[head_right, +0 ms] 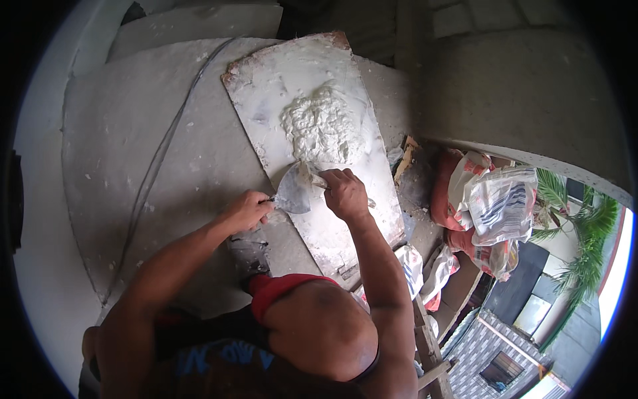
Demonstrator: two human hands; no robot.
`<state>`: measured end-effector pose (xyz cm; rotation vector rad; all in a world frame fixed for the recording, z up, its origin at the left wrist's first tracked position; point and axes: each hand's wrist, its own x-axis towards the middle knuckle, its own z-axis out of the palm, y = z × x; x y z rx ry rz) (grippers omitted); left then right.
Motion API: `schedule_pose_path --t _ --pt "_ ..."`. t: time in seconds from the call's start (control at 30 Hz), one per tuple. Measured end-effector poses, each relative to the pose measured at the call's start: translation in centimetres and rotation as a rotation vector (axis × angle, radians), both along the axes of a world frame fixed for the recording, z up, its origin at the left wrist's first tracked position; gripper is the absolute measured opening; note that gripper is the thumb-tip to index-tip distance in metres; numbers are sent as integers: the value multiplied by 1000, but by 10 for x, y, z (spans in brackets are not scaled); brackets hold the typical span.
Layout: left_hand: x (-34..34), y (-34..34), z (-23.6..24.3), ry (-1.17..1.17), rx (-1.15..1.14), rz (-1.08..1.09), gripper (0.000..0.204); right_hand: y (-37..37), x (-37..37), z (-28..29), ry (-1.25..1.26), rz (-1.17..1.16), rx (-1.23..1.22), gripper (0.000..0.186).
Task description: Apply plaster or finishing compound to a wall using a trowel and putty knife.
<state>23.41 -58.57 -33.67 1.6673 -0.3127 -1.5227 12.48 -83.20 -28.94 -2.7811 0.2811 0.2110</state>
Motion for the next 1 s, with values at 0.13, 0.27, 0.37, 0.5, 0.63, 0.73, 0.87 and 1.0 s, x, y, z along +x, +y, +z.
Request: schedule_pose_path --t 0.13,0.27,0.37,0.5,0.63,0.73,0.87,1.0 --pt "4 4 -6 -42 -14 -35 30 8 -15 4 42 146 -47 32" --pt "10 0 4 -79 4 -82 31 -14 -48 16 138 -103 60 36" --pt "17 -7 5 -143 -25 -135 32 -27 -69 10 248 -488 13 37" --pt "22 -19 2 -184 -33 -224 34 -20 -68 -1 166 -897 206 31" --pt "17 -33 1 -59 33 -223 34 23 -48 -14 229 -852 125 32" --pt "7 -42 -6 -46 35 -226 35 34 -33 -1 271 -820 141 32" --pt "8 -45 -5 11 -51 -186 32 15 -69 17 73 -648 404 37" --pt "13 -34 1 380 -119 -37 26 20 -76 65 -170 -549 501 33"
